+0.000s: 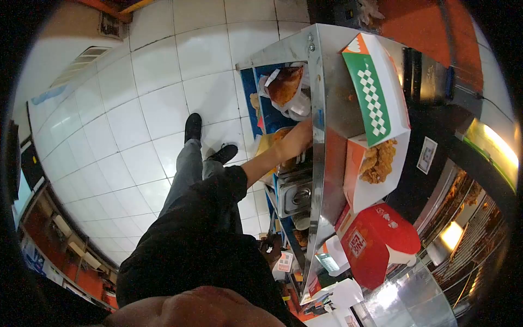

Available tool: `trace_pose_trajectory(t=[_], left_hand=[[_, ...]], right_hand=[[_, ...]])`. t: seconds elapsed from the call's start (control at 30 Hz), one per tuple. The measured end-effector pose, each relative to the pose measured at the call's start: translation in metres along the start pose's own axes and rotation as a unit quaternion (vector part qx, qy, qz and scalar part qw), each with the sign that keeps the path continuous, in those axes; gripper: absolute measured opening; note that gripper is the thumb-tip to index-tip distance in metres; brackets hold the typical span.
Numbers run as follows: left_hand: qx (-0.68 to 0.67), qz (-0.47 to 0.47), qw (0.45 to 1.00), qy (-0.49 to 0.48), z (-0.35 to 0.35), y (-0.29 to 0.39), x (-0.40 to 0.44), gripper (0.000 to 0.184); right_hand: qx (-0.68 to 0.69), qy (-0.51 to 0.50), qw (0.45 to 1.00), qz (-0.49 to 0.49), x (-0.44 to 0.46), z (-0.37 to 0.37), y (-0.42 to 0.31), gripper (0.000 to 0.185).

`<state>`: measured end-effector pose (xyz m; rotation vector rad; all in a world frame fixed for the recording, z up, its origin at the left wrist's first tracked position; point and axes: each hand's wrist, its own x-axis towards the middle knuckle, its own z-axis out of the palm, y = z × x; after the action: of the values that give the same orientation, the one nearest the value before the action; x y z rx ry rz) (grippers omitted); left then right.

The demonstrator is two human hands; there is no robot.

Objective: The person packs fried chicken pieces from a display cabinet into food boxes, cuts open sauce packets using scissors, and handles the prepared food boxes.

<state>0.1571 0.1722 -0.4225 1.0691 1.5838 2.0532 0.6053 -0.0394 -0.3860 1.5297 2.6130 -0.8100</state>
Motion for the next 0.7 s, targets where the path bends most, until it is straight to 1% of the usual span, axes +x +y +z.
trace_pose_trajectory(t=[0.07,0.1,0.13,0.17,0.2,0.23,0.27,0.33,0.37,0.4,0.43,0.5,0.53,0.57,0.6,0.63,0.67,0.7], left_hand=[[0.048,0.182,0.979,-0.077,0.001,-0.003,-0.017,0.027],[0.050,0.184,0.979,-0.078,-0.002,0.001,-0.024,0.027],[0.059,0.193,0.975,-0.093,-0.007,0.006,-0.032,0.027],[0.069,0.203,0.971,-0.109,-0.013,0.010,-0.039,0.027],[0.071,0.205,0.970,-0.113,-0.018,0.013,-0.048,0.027],[0.096,0.210,0.961,-0.152,-0.023,0.016,-0.057,0.026],[0.121,0.215,0.950,-0.191,-0.032,0.022,-0.062,0.025],[0.118,0.210,0.952,-0.187,-0.060,0.060,-0.060,0.025],[0.113,0.202,0.956,-0.179,-0.076,0.077,-0.059,0.024],[0.108,0.149,0.961,-0.207,-0.093,0.087,-0.066,0.022],[0.104,0.093,0.962,-0.233,-0.112,0.098,-0.073,0.019],[0.005,-0.074,0.983,-0.170,-0.159,0.143,-0.064,0.015],[0.055,-0.110,0.983,-0.136,-0.182,0.166,-0.060,0.016],[0.107,-0.144,0.979,-0.101,-0.204,0.188,-0.055,0.017],[0.114,-0.141,0.978,-0.105,-0.225,0.209,-0.050,0.017],[0.076,-0.200,0.972,-0.095,-0.246,0.227,-0.041,0.017],[0.037,-0.260,0.961,-0.086,-0.264,0.246,-0.033,0.016],[0.046,-0.251,0.963,-0.089,-0.278,0.265,-0.024,0.016]], right_hand=[[-0.028,0.006,0.999,0.015,-0.005,-0.002,-0.008,0.027],[-0.058,0.011,0.998,0.032,-0.003,-0.005,-0.017,0.026],[-0.055,0.012,0.998,0.031,0.014,-0.016,-0.045,0.026],[0.005,-0.015,1.000,0.027,0.041,-0.033,-0.086,0.025],[0.066,-0.043,0.997,0.024,0.054,-0.044,-0.109,0.025],[0.071,-0.040,0.996,0.023,0.052,-0.043,-0.110,0.025],[0.077,-0.028,0.996,0.043,0.050,-0.039,-0.107,0.026],[0.088,-0.002,0.993,0.084,0.044,-0.036,-0.106,0.027],[0.094,0.002,0.992,0.083,0.046,-0.040,-0.110,0.027],[0.056,0.006,0.998,0.026,0.049,-0.044,-0.114,0.027],[0.062,0.005,0.998,0.010,0.061,-0.058,-0.148,0.025],[0.075,0.003,0.997,-0.022,0.084,-0.086,-0.216,0.023],[0.073,0.010,0.995,-0.068,0.090,-0.088,-0.221,0.019],[0.133,-0.007,0.988,-0.081,0.109,-0.112,-0.273,0.018],[0.191,-0.012,0.973,-0.127,0.121,-0.119,-0.286,0.018],[0.193,0.002,0.975,-0.106,0.129,-0.126,-0.298,0.022],[0.326,-0.038,0.944,-0.037,0.142,-0.145,-0.335,0.028],[0.218,-0.073,0.968,-0.103,0.158,-0.166,-0.354,0.035]])
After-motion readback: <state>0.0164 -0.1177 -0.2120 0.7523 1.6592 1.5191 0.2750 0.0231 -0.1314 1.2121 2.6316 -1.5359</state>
